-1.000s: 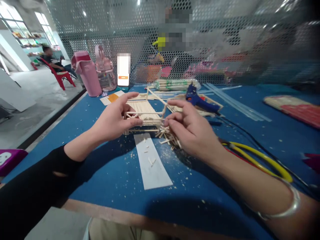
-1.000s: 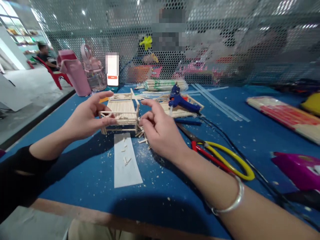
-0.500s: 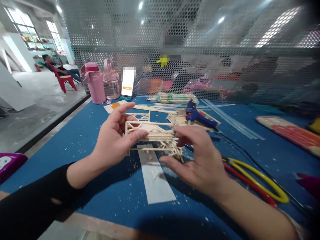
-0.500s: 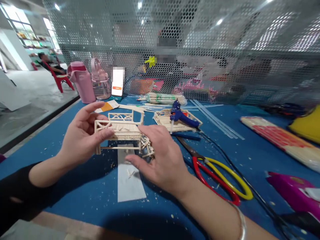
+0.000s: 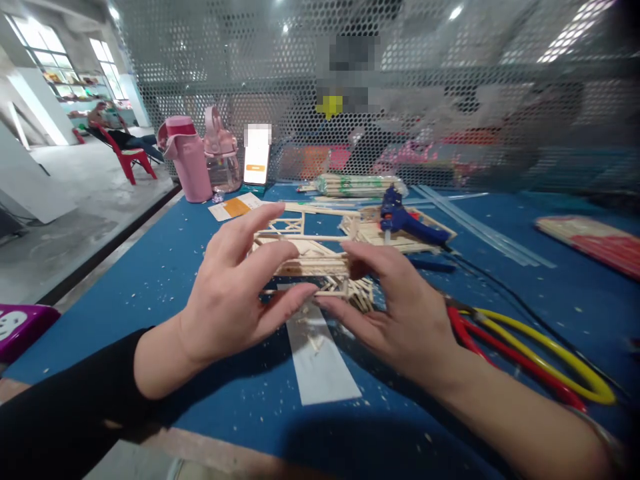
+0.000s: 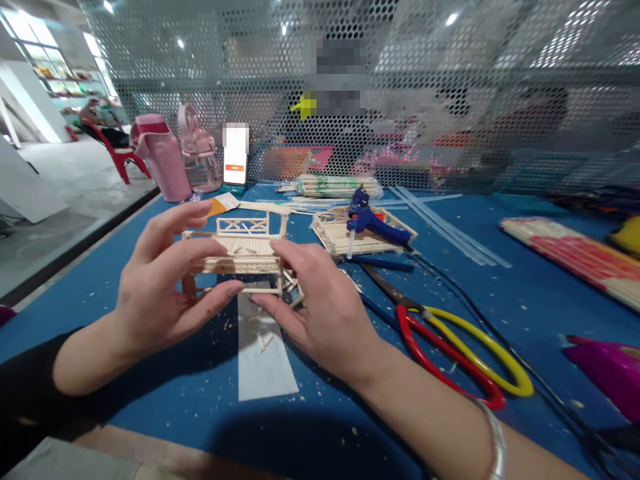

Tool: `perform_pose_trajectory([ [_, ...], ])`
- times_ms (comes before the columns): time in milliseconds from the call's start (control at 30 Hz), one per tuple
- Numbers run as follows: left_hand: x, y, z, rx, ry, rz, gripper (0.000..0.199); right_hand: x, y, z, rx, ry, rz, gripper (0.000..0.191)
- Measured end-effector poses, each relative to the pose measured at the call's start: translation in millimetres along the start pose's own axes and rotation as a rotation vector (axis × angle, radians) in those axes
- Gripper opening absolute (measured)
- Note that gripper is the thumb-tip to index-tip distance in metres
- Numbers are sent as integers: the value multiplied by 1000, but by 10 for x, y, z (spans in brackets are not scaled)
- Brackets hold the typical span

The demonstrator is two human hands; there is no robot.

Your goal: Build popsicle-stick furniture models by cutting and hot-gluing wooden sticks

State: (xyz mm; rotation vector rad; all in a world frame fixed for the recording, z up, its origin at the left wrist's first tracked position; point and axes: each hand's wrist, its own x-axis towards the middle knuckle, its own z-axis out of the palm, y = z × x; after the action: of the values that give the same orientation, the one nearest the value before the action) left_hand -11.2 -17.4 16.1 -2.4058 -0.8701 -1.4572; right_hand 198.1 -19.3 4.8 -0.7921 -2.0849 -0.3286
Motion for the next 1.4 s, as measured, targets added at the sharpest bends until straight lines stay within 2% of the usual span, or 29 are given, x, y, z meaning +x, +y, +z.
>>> perform_pose_trajectory([
  [67, -16, -15, 31, -41, 2, -24, 38, -1, -5, 0, -8, 2, 5, 51],
  [233, -103, -90, 154, -306, -12, -111, 69, -28, 28, -4, -37, 6, 9, 54],
  [433, -150, -91, 200, -439, 0, -189, 72, -53, 42, -33, -127, 34, -33, 55],
  [567, -140, -65, 199, -457, -5, -201, 73, 2, 38, -92, -73, 49, -41, 62],
  [633, -133, -52, 199, -477, -33, -212, 74, 97, 43, -172, -57, 54, -36, 54],
  [700, -128, -45, 202, -493, -48, -230, 76, 248, 52, -283, -15, -5, 34, 42],
  [800, -124, -54, 206, -472, -2, -305, 80, 541, 71, -445, 139, -113, 121, 48],
  [867, -123, -70, 205, -464, 22, -373, 84, 727, 84, -507, 104, -115, 91, 39],
  [933, -121, -83, 200, -496, 7, -428, 86, 856, 96, -518, 29, -109, 60, 23],
  [1000, -118, -85, 196, -553, -7, -461, 87, 907, 104, -493, 8, -37, 68, 16],
  [1133, -107, -61, 202, -654, 8, -466, 84, 803, 95, -425, -15, 251, 223, 10],
  [1200, -106, -46, 211, -688, 12, -465, 83, 696, 101, -403, -39, 310, 284, 9],
  [1300, -114, -35, 231, -709, 35, -488, 82, 511, 179, -366, -98, 287, 301, 13],
  [1400, -126, -33, 253, -730, 57, -510, 81, 334, 326, -325, -54, 141, 259, 18],
])
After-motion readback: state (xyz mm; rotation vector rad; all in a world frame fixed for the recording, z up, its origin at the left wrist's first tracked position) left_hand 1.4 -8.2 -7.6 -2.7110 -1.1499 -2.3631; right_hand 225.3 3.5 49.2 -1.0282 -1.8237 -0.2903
